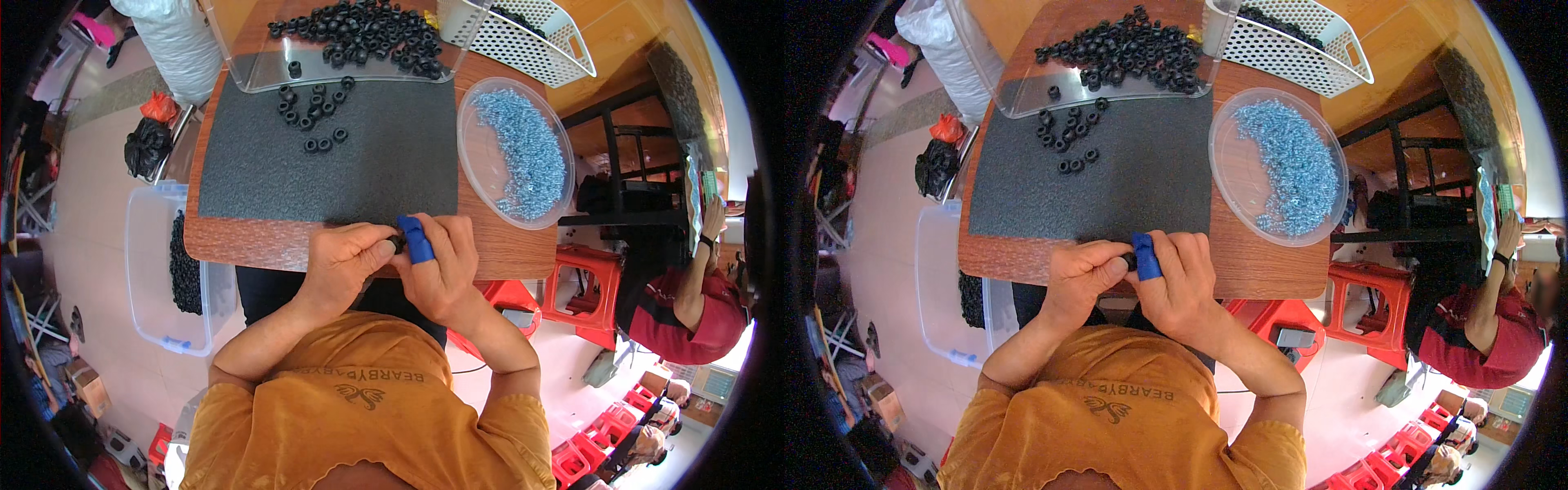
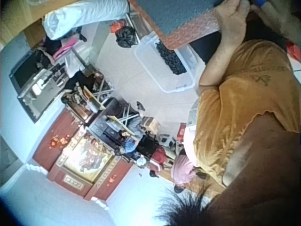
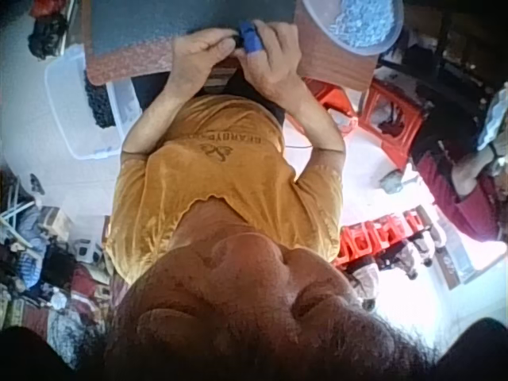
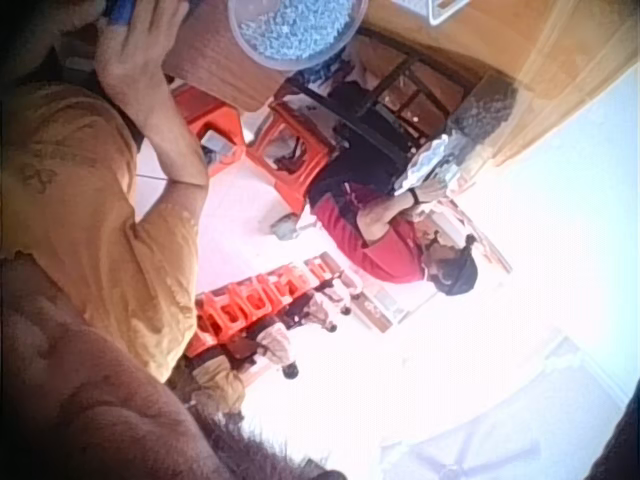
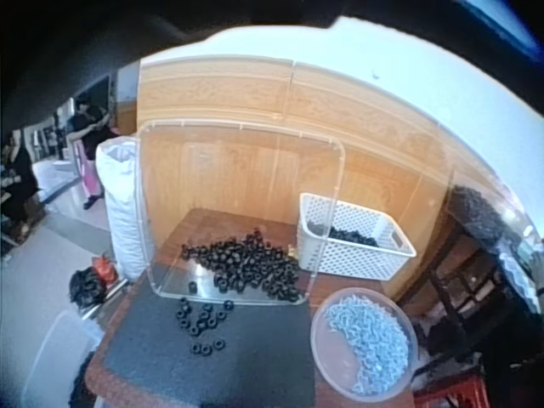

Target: The person inserts small pins into black plastic rings by hand.

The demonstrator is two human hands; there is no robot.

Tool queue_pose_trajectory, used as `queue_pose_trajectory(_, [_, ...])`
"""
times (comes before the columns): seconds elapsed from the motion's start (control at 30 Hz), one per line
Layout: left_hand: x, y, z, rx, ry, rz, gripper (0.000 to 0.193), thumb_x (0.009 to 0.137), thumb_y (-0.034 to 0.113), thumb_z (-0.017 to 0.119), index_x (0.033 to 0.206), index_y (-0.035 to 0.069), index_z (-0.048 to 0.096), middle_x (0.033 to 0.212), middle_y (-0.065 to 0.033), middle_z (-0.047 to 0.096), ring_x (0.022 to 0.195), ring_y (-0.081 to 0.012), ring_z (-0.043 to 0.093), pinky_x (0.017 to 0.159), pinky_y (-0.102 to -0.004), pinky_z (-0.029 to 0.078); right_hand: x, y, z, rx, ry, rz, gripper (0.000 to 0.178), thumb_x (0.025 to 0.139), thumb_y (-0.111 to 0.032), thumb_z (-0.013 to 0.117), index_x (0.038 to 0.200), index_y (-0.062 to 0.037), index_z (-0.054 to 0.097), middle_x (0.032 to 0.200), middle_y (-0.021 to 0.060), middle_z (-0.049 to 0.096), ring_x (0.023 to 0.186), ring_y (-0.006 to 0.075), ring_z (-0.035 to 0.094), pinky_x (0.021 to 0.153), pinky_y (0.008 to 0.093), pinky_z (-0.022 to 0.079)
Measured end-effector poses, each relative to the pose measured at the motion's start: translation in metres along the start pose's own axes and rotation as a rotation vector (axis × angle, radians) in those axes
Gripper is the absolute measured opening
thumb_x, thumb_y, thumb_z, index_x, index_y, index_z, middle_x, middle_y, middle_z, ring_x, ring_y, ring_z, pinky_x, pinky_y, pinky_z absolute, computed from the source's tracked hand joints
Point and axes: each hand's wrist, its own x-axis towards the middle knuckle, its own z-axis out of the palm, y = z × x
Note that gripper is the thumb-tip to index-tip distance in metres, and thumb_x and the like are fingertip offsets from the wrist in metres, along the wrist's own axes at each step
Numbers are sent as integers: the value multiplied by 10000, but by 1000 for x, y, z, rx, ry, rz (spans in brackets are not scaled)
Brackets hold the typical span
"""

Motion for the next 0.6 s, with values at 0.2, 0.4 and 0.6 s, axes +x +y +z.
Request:
queue_pose_trajectory(0.2, [-3,-7,10,42,120,155,144,858,44,580,932,-73,621,810,-85,622,688,-124,583,588,-254,457,-4,-6,2,-119,18,-4,300,669,-20,662,881,146,530,898,238,546,668,304,504,520,379,391])
queue_pose_trajectory(0.4, [-3,-7,7,-103,120,41,212,883,118,583,968,-72,622,815,-80,623,724,-119,599,645,-232,479,5,-7,6,-23,-8,48,240,669,-67,656,783,93,519,877,266,537,668,331,491,514,397,373])
queue_pose_trajectory(0.6, [-1,-5,4,-176,103,94,244,880,149,594,960,-80,614,824,-83,620,754,-134,588,659,-244,463,9,-1,-6,317,-6,219,225,656,22,675,849,65,568,862,219,578,679,330,515,543,388,431])
